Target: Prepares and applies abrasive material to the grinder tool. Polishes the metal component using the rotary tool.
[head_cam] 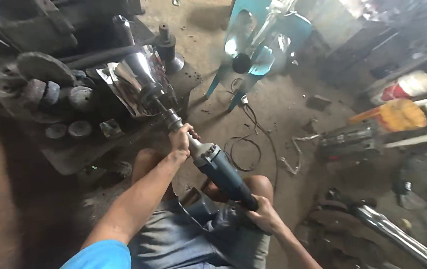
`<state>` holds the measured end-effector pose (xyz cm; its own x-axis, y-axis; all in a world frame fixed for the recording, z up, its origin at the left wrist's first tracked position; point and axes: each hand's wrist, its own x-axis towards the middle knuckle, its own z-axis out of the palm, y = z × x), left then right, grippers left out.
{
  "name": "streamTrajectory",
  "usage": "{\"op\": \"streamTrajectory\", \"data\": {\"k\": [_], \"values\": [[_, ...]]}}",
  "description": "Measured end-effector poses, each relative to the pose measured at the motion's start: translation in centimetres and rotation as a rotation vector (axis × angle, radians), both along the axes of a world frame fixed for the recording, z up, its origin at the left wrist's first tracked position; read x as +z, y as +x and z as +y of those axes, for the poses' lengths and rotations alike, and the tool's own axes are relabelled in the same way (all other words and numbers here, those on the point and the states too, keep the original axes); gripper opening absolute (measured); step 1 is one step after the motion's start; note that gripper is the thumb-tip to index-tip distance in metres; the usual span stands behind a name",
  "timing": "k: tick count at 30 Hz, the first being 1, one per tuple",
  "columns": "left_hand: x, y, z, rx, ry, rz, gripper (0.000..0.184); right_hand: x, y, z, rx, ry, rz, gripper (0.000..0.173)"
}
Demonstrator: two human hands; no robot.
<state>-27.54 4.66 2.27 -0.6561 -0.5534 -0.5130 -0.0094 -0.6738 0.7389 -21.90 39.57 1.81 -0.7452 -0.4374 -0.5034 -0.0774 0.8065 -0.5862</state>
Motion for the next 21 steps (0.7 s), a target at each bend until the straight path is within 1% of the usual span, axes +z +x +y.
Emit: {"op": "streamTrajectory", "data": {"k": [3, 5, 7, 12, 15, 19, 21], "values": [[-0.7, 1.3, -0.4, -0.034, -0.008, 0.004, 0.007, 0.0, 0.1, -0.3, 0.032, 0.025, 0.035, 0.033], [-0.8, 0.9, -0.5, 0.017, -0.007, 0.031, 0.006, 0.1, 0.0, -0.4, 0.043, 0.023, 0.039, 0.034], [-0.7, 0.6, -0.5, 0.026, -0.004, 0.034, 0.007, 0.0, -0.1, -0.4, 0.041, 0.019, 0.031, 0.035], [0.0, -0.8, -0.1, -0.007, -0.011, 0.022, 0.007, -0.4, -0.5, 0.0, 0.000, -0.008, 0.008, 0.033], [0.5, -1.8, 0.3, -0.013, -0.002, -0.004, 0.004, -0.5, -0.9, 0.2, -0.023, -0.021, -0.027, 0.032], [0.7, -3.2, 0.7, -0.017, 0.011, -0.045, 0.006, -0.6, -1.2, 0.5, -0.057, -0.047, -0.056, 0.031], [0.4, -3.5, 1.0, -0.028, -0.016, -0.001, 0.008, -0.6, -1.3, 0.6, -0.070, -0.063, -0.066, 0.030]]}}
